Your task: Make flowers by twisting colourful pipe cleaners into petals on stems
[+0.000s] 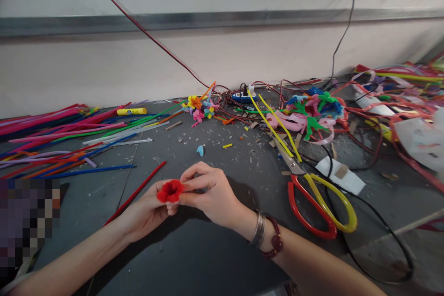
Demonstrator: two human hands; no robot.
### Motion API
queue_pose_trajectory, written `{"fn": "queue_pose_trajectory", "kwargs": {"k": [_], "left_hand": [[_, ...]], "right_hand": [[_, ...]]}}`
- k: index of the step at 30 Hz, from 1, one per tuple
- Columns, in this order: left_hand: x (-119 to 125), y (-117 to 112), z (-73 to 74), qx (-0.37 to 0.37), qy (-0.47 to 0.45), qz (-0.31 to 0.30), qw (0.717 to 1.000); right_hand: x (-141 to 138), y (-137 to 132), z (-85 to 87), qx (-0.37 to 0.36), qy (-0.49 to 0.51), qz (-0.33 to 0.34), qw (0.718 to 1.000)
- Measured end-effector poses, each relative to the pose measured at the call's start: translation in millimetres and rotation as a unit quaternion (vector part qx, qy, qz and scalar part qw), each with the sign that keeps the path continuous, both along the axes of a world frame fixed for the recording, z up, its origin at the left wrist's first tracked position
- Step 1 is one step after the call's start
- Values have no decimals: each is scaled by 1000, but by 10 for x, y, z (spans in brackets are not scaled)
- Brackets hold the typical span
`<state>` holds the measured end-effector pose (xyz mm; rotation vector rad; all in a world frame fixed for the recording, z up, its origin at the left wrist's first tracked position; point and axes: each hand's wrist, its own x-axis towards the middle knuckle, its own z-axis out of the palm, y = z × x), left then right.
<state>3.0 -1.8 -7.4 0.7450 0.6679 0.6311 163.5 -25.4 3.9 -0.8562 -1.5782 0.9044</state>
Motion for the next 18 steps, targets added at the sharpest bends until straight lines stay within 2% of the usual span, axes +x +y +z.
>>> {"fn": "queue_pose_trajectory", "kwargs": {"k": [3, 10, 18], "left_hand": [[-9, 7, -27, 20, 24, 23, 999], [-23, 33, -47, 36, 22, 45, 998], [-11, 17, -17, 19, -7, 4, 1000]], "right_hand": [[-10, -7, -16, 14, -9, -31, 999], [-44, -36, -27, -17, 12, -73, 997], [-34, -42, 6, -44, 19, -19, 999]]}}
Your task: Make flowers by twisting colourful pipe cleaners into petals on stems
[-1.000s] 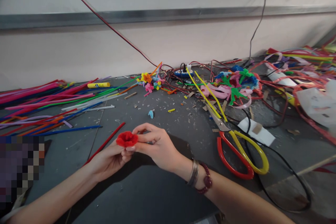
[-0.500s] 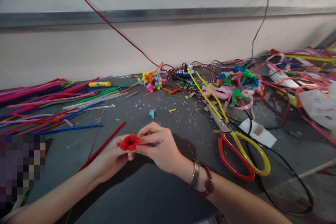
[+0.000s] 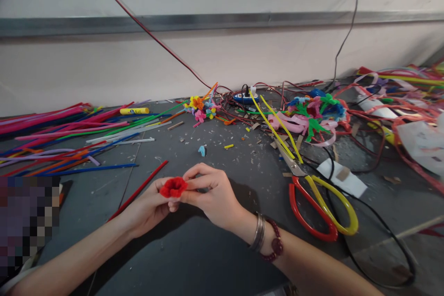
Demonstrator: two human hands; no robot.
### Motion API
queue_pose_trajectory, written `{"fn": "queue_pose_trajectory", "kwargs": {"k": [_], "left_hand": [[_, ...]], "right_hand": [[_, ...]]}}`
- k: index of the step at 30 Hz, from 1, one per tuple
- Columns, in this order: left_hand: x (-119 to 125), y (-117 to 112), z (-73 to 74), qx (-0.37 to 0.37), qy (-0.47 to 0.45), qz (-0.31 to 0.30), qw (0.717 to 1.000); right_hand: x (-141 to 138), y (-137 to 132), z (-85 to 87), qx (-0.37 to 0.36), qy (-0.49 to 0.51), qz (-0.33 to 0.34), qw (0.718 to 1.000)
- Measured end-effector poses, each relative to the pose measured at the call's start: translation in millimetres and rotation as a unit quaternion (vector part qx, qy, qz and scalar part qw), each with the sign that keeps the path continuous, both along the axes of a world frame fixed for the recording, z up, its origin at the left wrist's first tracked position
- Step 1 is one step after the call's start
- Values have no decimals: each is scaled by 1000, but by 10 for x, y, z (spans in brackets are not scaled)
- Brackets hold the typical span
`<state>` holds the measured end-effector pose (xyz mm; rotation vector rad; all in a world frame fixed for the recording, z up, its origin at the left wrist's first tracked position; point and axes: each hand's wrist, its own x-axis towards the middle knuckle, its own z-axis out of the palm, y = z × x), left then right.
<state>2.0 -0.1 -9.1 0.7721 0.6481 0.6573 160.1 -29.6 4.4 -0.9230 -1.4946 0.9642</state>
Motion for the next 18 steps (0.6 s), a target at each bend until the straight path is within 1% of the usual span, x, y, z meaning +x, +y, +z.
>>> {"fn": "queue_pose_trajectory", "kwargs": {"k": [4, 10, 13, 15, 17, 18], "left_hand": [[12, -9, 36, -7, -11, -12, 1000], [10, 3, 51, 12, -4, 8, 1000], [18, 6, 35, 22, 12, 21, 999], [29, 13, 41, 34, 29, 14, 999], [26, 41, 69, 62, 63, -3, 996], [12, 68, 91, 88, 91, -10, 992]], "right_hand": [[-8, 6, -14, -4, 4, 5, 1000], [-10, 10, -43, -2, -2, -12, 1000], [-8, 14, -63, -4, -8, -30, 1000], [-4, 24, -75, -5, -9, -36, 999], [5, 44, -85, -7, -3, -45, 999], [11, 57, -89, -10, 2, -51, 999]]}}
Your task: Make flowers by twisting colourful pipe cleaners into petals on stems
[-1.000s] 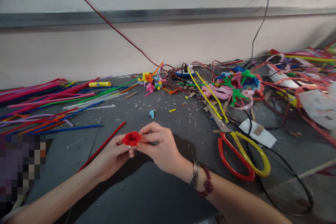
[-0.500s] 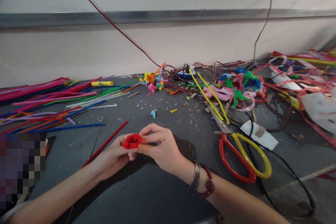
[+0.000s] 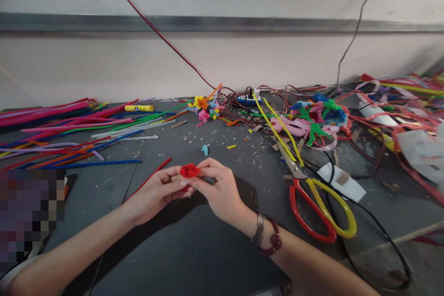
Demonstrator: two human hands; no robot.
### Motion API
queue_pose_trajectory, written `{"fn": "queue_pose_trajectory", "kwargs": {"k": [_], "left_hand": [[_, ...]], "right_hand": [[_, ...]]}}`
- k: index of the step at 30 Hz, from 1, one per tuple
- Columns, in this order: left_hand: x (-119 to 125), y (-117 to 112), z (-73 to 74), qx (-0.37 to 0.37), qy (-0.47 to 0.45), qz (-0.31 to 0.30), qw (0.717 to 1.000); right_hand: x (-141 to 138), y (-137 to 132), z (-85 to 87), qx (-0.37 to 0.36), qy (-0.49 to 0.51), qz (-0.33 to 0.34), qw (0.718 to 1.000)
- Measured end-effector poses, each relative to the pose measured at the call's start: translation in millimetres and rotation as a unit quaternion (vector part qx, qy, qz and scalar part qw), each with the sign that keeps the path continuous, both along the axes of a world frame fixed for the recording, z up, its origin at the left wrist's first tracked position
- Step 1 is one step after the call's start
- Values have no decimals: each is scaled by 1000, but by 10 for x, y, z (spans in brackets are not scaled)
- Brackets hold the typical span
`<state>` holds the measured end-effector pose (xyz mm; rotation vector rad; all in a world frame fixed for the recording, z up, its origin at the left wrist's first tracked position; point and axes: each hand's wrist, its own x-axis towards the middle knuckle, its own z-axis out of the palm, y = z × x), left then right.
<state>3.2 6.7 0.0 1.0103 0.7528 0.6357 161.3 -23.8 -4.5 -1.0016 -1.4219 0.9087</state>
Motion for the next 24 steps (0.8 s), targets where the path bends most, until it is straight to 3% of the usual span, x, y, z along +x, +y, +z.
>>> {"fn": "queue_pose_trajectory", "kwargs": {"k": [2, 4, 8, 10, 15, 17, 21, 24], "left_hand": [[-67, 88, 50, 84, 78, 3, 993], [-185, 213, 95, 202, 179, 39, 962], [-453, 460, 110, 387, 376, 135, 831], [-526, 529, 86, 410, 436, 106, 794], [-483, 528, 114, 400, 514, 1, 759], [-408, 460, 201, 393, 491, -23, 777], [-223, 236, 409, 292, 292, -108, 904], [-107, 89, 459, 247, 230, -97, 936]], "right_hand": [[12, 28, -6, -10, 17, -16, 1000], [20, 51, -10, -25, 37, -27, 999], [20, 72, -14, -69, 86, -32, 993], [18, 77, -15, -88, 101, -33, 990], [18, 97, -21, -116, 105, -38, 987], [19, 105, -26, -122, 106, -36, 986], [23, 107, -41, -123, 98, -39, 987], [20, 97, -53, -115, 78, -42, 989]]}}
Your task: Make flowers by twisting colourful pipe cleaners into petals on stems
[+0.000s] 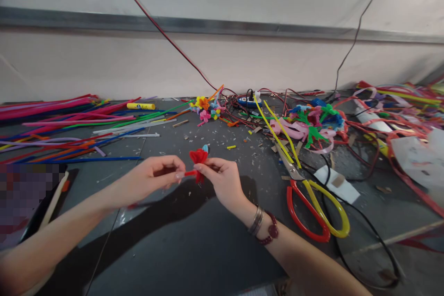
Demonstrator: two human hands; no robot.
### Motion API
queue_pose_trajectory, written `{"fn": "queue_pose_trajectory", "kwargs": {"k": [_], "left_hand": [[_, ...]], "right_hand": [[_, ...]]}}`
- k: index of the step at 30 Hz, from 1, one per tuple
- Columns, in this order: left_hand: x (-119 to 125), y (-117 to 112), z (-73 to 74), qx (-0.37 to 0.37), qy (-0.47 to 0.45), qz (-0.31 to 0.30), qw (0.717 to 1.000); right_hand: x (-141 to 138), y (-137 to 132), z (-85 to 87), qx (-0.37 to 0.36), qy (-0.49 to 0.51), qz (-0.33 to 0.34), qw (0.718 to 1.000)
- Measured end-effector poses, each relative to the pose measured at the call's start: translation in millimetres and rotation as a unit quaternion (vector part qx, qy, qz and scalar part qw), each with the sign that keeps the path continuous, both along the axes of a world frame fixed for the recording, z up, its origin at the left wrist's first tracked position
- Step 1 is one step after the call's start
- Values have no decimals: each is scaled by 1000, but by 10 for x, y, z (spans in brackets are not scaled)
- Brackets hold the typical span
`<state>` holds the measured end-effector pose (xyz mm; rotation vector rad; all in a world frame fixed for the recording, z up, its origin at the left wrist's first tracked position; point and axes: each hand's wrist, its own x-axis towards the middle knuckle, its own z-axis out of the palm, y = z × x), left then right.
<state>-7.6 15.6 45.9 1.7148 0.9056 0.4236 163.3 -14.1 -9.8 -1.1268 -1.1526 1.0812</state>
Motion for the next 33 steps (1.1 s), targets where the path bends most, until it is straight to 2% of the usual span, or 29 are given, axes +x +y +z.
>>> {"fn": "queue_pose_trajectory", "kwargs": {"k": [4, 9, 13, 19, 23, 27, 33], "left_hand": [[73, -65, -130, -33, -46, 67, 996], [108, -80, -303, -65, -125, 116, 983], [147, -123, -343, -59, -158, 146, 975], [183, -163, -374, -17, -155, 178, 972], [172, -162, -392, 6, -152, 167, 974], [156, -163, -404, 24, -145, 129, 981], [177, -196, -406, -14, -128, 103, 986]], "right_hand": [[-15, -12, -18, 8, -3, 21, 1000], [-27, -17, -48, 6, 21, 33, 999], [-32, -29, -64, -3, 74, 65, 995], [-77, -44, -44, -52, 183, 97, 977], [-103, -57, -7, -77, 226, 117, 964], [-94, -73, -2, -74, 221, 130, 964], [-73, -63, -60, -59, 190, 125, 972]]}}
